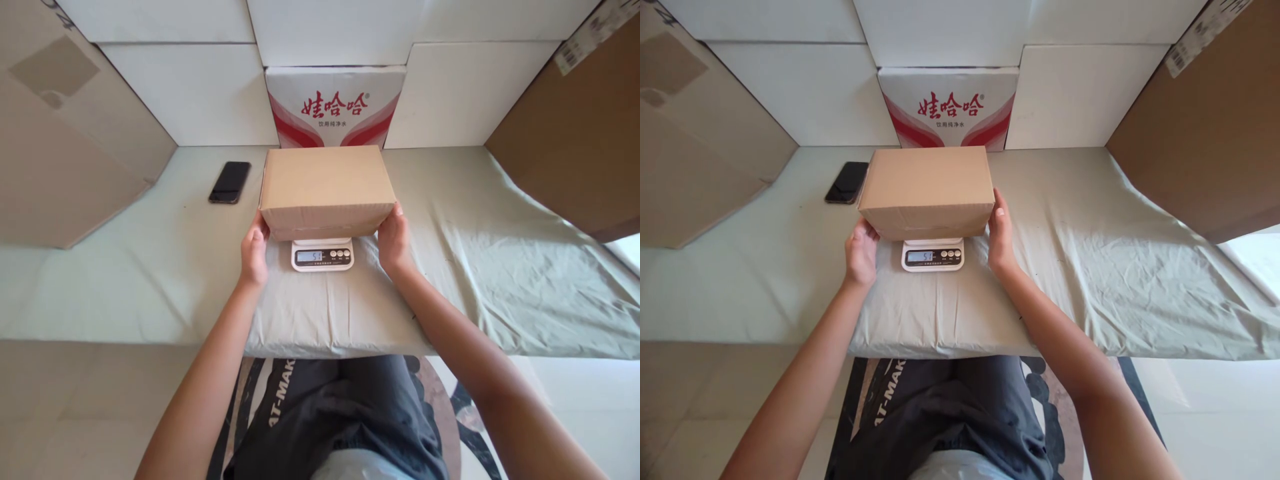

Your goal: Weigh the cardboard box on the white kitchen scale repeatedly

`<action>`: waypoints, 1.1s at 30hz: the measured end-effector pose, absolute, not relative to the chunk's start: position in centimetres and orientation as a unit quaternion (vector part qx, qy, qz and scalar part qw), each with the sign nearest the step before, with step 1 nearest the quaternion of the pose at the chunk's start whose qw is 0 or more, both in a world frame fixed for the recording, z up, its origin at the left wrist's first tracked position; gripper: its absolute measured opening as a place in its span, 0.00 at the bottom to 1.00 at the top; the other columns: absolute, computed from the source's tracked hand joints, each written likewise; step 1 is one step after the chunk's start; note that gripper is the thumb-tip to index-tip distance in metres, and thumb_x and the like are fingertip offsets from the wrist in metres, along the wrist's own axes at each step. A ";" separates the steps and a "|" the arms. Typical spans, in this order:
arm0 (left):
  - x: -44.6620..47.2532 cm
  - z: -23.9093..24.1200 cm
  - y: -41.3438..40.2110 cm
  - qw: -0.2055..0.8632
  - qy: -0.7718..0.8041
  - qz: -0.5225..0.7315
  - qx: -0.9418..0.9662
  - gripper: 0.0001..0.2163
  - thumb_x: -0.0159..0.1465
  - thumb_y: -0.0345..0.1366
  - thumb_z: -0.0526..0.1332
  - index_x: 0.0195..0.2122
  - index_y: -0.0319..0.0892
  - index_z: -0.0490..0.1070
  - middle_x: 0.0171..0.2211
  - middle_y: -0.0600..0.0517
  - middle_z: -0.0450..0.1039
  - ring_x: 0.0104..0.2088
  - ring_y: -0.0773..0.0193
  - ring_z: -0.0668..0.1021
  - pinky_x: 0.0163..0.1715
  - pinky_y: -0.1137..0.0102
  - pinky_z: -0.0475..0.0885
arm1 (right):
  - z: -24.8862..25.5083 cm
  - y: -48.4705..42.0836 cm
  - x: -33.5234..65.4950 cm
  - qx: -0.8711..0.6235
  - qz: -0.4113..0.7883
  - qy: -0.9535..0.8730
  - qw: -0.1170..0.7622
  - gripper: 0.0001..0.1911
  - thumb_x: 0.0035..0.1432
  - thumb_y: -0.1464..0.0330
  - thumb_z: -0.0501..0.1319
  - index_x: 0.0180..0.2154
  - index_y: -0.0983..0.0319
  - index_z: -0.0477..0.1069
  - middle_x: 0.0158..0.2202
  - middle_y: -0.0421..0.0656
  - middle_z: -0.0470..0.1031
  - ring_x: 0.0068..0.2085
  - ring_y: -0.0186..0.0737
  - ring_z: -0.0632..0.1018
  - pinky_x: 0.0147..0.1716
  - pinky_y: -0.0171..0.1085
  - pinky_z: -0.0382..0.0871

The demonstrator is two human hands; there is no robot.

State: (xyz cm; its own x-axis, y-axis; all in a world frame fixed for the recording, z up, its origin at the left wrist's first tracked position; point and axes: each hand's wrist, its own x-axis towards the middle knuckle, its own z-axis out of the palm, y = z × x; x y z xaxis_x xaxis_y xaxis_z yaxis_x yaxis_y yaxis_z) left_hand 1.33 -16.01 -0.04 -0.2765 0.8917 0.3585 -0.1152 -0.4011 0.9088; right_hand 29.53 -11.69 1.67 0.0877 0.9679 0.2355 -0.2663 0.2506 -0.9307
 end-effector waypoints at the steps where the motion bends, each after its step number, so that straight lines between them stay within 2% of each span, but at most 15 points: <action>1: 1.3 -0.1 -16.0 0.366 0.407 0.687 0.478 0.37 0.65 0.70 0.64 0.63 0.48 0.80 0.69 0.40 0.75 0.76 0.37 0.69 0.78 0.46 0.63 | 1.7 -11.7 29.6 -0.376 0.484 -0.470 0.635 0.36 0.65 0.36 0.57 0.67 0.43 0.69 0.79 0.32 0.64 0.83 0.54 0.57 0.84 0.59 0.53; 11: 1.4 -0.1 -16.2 0.368 0.389 0.685 0.493 0.32 0.68 0.66 0.64 0.62 0.48 0.82 0.69 0.42 0.76 0.74 0.40 0.72 0.77 0.50 0.64 | 2.4 -12.3 29.5 -0.365 0.493 -0.466 0.638 0.36 0.65 0.37 0.58 0.68 0.43 0.69 0.80 0.32 0.62 0.84 0.53 0.56 0.85 0.59 0.50; 22: 1.2 -0.3 -16.2 0.372 0.395 0.676 0.499 0.33 0.70 0.66 0.63 0.62 0.44 0.81 0.66 0.40 0.79 0.71 0.41 0.76 0.74 0.52 0.69 | 2.4 -12.4 29.3 -0.353 0.496 -0.465 0.643 0.35 0.66 0.39 0.57 0.68 0.44 0.70 0.80 0.32 0.62 0.84 0.52 0.57 0.85 0.57 0.50; 29: 1.2 -0.6 -16.2 0.369 0.389 0.663 0.522 0.31 0.72 0.63 0.61 0.62 0.44 0.80 0.64 0.41 0.80 0.69 0.44 0.78 0.73 0.54 0.70 | 3.9 -13.5 28.3 -0.348 0.481 -0.510 0.623 0.33 0.69 0.38 0.53 0.64 0.45 0.74 0.71 0.36 0.76 0.81 0.54 0.62 0.84 0.55 0.52; 33: 1.7 0.1 -16.7 0.380 0.385 0.660 0.521 0.31 0.72 0.64 0.60 0.61 0.44 0.80 0.63 0.40 0.81 0.72 0.44 0.75 0.74 0.53 0.69 | 4.0 -14.1 27.8 -0.352 0.471 -0.510 0.628 0.29 0.70 0.40 0.54 0.59 0.48 0.77 0.66 0.39 0.79 0.80 0.55 0.63 0.85 0.54 0.49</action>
